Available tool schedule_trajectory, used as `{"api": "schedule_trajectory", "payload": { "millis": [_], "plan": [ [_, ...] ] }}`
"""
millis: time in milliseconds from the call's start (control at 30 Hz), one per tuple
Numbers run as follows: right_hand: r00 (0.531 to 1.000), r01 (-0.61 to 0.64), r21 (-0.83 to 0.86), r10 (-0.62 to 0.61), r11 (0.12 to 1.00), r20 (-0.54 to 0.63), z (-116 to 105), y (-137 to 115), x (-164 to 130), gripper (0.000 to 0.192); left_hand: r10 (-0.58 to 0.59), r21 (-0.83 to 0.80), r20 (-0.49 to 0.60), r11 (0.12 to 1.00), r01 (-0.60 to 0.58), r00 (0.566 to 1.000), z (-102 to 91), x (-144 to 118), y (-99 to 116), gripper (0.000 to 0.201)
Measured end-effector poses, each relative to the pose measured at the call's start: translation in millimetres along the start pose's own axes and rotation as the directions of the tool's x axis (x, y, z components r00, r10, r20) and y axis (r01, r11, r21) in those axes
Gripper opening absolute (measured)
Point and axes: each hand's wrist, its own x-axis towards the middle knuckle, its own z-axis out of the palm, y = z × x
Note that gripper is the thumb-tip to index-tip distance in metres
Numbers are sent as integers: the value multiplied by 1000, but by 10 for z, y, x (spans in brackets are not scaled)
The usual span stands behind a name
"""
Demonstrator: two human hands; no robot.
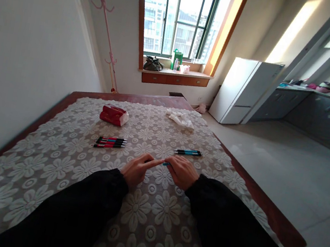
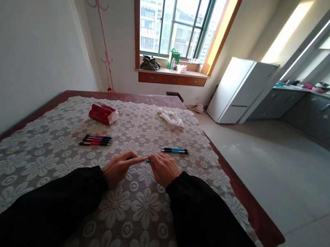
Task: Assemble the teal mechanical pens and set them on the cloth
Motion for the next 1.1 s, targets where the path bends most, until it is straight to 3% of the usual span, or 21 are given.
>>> {"api": "schedule_trajectory", "payload": {
  "millis": [200, 467, 733, 867, 1100],
  "plan": [
    [989, -133, 43, 136, 990, -61, -15, 56, -11, 13, -70, 6, -22, 998, 70, 997, -13, 5, 8, 81],
    [996, -62, 103, 68, 993, -61, 54, 20, -12, 11, -7, 31, 16, 999, 7, 1000, 19, -8, -6, 81],
    [1000, 5, 86, -7, 996, 28, 147, -17, -23, 9, -145, -135, 6, 980, 144, 989, 48, 7, -19, 35],
    [997, -13, 106, 6, 994, 72, 175, -6, -35, 13, -253, -34, 0, 967, 253, 968, 29, 17, -17, 14],
    [994, 10, 140, -25, 990, 104, 188, -11, -46, 18, -84, -11, -34, 996, 84, 996, -3, 31, 30, 8]
  ]
}}
